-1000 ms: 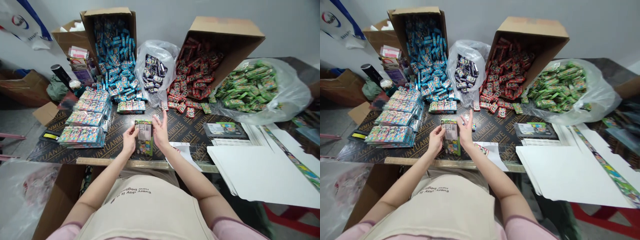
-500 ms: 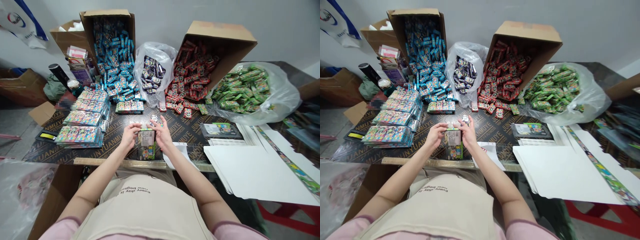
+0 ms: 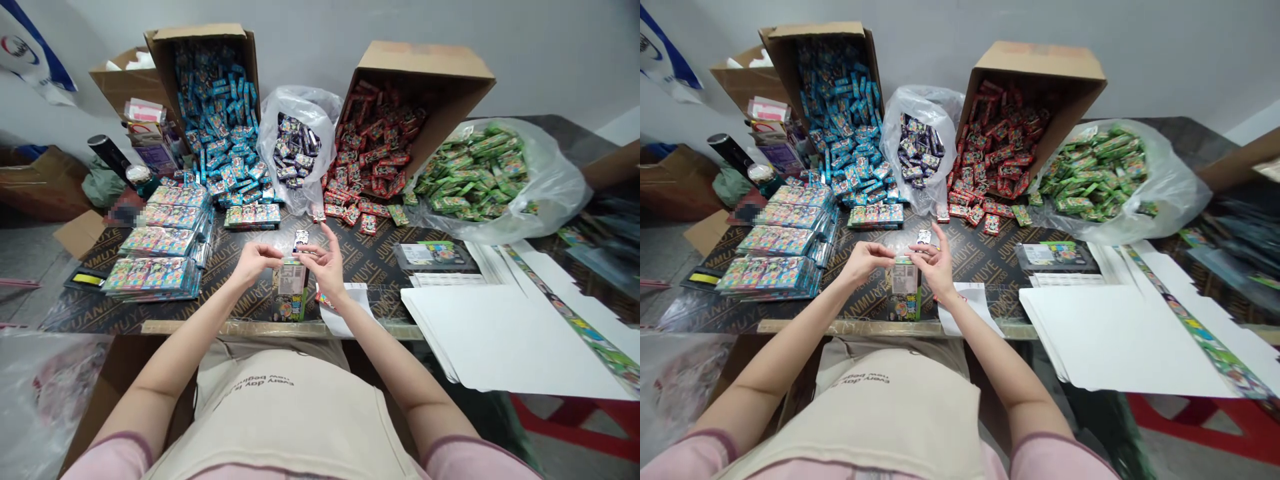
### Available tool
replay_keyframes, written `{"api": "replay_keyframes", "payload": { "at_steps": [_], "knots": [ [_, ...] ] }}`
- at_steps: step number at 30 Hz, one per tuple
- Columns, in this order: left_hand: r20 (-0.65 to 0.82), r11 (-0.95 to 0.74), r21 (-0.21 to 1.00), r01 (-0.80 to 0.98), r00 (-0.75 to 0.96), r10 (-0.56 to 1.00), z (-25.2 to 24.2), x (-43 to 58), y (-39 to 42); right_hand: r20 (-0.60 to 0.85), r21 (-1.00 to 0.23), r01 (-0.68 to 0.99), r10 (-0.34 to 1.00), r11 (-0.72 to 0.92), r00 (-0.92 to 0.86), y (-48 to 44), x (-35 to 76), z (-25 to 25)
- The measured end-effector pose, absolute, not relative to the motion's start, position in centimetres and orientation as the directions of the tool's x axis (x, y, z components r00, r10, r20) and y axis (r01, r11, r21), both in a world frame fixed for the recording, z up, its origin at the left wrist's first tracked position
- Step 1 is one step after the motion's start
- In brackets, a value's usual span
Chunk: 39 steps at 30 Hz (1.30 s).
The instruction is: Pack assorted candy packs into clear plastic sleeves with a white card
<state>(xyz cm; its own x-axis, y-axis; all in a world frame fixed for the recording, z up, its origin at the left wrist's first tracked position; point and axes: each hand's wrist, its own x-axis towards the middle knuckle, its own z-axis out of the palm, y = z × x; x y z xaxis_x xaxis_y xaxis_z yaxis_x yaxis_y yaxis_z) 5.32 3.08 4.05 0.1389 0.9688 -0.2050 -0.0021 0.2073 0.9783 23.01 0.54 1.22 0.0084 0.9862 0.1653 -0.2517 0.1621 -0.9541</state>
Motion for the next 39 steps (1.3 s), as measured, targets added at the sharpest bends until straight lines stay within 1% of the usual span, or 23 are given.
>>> {"api": "replay_keyframes", "payload": {
  "at_steps": [3, 5, 7, 9, 11, 12, 13, 14, 15, 17, 18, 20, 21, 23, 25, 26, 27, 29, 31, 33, 35, 39],
  "knots": [
    [-0.170, 0.158, 0.984, 0.084, 0.166, 0.971, 4.3, 5.4, 3.0, 0.191, -0.957, -0.223, 0.982, 0.184, -0.007, 0.6, 23.4, 1.4],
    [-0.052, 0.011, 0.977, 0.213, 0.190, 0.980, 4.5, 5.4, 2.6, 0.225, -0.957, -0.192, 0.974, 0.218, -0.018, 0.6, 23.6, 1.3],
    [0.133, -0.214, 0.918, 0.335, 0.249, 0.959, 4.7, 5.3, 2.1, 0.281, -0.952, -0.138, 0.959, 0.275, -0.032, 0.3, 23.9, 0.9],
    [0.296, -0.415, 0.820, 0.394, 0.329, 0.897, 4.7, 5.2, 1.6, 0.390, -0.920, -0.046, 0.920, 0.388, -0.046, -0.1, 24.2, 0.2],
    [0.379, -0.532, 0.739, 0.412, 0.398, 0.835, 4.5, 5.2, 1.2, 0.529, -0.844, 0.052, 0.845, 0.533, -0.077, -0.7, 24.6, -0.5],
    [0.394, -0.561, 0.713, 0.421, 0.421, 0.817, 4.3, 5.2, 1.1, 0.575, -0.809, 0.081, 0.812, 0.583, -0.098, -0.9, 24.7, -0.8],
    [0.399, -0.578, 0.693, 0.431, 0.439, 0.805, 4.1, 5.3, 1.1, 0.587, -0.798, 0.088, 0.802, 0.596, -0.111, -1.1, 24.8, -0.8],
    [0.398, -0.587, 0.677, 0.444, 0.451, 0.799, 3.9, 5.3, 1.0, 0.561, -0.819, 0.075, 0.821, 0.569, -0.103, -1.3, 24.9, -0.6],
    [0.393, -0.590, 0.664, 0.459, 0.458, 0.798, 3.8, 5.3, 1.0, 0.507, -0.859, 0.050, 0.859, 0.510, -0.070, -1.3, 25.1, -0.1],
    [0.378, -0.584, 0.650, 0.486, 0.461, 0.803, 3.6, 5.4, 1.0, 0.381, -0.925, 0.018, 0.923, 0.381, 0.055, -1.1, 25.4, 1.5],
    [0.369, -0.576, 0.651, 0.494, 0.458, 0.809, 3.5, 5.4, 1.0, 0.346, -0.938, 0.035, 0.929, 0.345, 0.127, -0.8, 25.6, 2.5],
    [0.352, -0.556, 0.665, 0.498, 0.447, 0.822, 3.5, 5.3, 0.9, 0.352, -0.934, 0.137, 0.914, 0.330, 0.200, -0.1, 26.0, 4.4],
    [0.344, -0.544, 0.678, 0.494, 0.439, 0.830, 3.5, 5.3, 0.8, 0.363, -0.924, 0.193, 0.915, 0.330, 0.175, 0.3, 26.2, 5.3],
    [0.338, -0.517, 0.714, 0.471, 0.415, 0.845, 3.6, 5.3, 0.8, 0.335, -0.909, 0.267, 0.942, 0.320, 0.012, 1.2, 26.3, 6.3],
    [0.346, -0.490, 0.756, 0.433, 0.371, 0.862, 3.5, 5.3, 0.7, 0.235, -0.907, 0.300, 0.946, 0.295, -0.222, 2.1, 26.0, 6.7],
    [0.354, -0.477, 0.777, 0.411, 0.342, 0.870, 3.4, 5.4, 0.7, 0.172, -0.907, 0.314, 0.928, 0.280, -0.331, 2.5, 25.7, 6.7],
    [0.360, -0.466, 0.794, 0.392, 0.314, 0.878, 3.4, 5.4, 0.7, 0.108, -0.907, 0.329, 0.901, 0.262, -0.420, 3.0, 25.4, 6.7],
    [0.369, -0.450, 0.816, 0.363, 0.271, 0.889, 3.3, 5.4, 0.7, -0.008, -0.907, 0.359, 0.842, 0.221, -0.539, 3.8, 24.7, 6.6],
    [0.365, -0.439, 0.826, 0.352, 0.258, 0.894, 3.3, 5.3, 0.6, -0.097, -0.905, 0.386, 0.799, 0.177, -0.594, 4.4, 24.1, 6.6],
    [0.364, -0.439, 0.826, 0.353, 0.259, 0.894, 3.4, 5.3, 0.4, -0.152, -0.901, 0.409, 0.778, 0.145, -0.610, 4.8, 23.7, 6.7],
    [0.375, -0.450, 0.818, 0.358, 0.260, 0.890, 3.6, 5.2, 0.2, -0.173, -0.895, 0.426, 0.777, 0.132, -0.605, 5.0, 23.5, 6.9],
    [0.384, -0.454, 0.795, 0.401, 0.246, 0.890, 3.5, 5.5, 0.1, -0.161, -0.897, 0.424, 0.799, 0.127, -0.579, 4.9, 23.5, 6.7]
  ]
}}
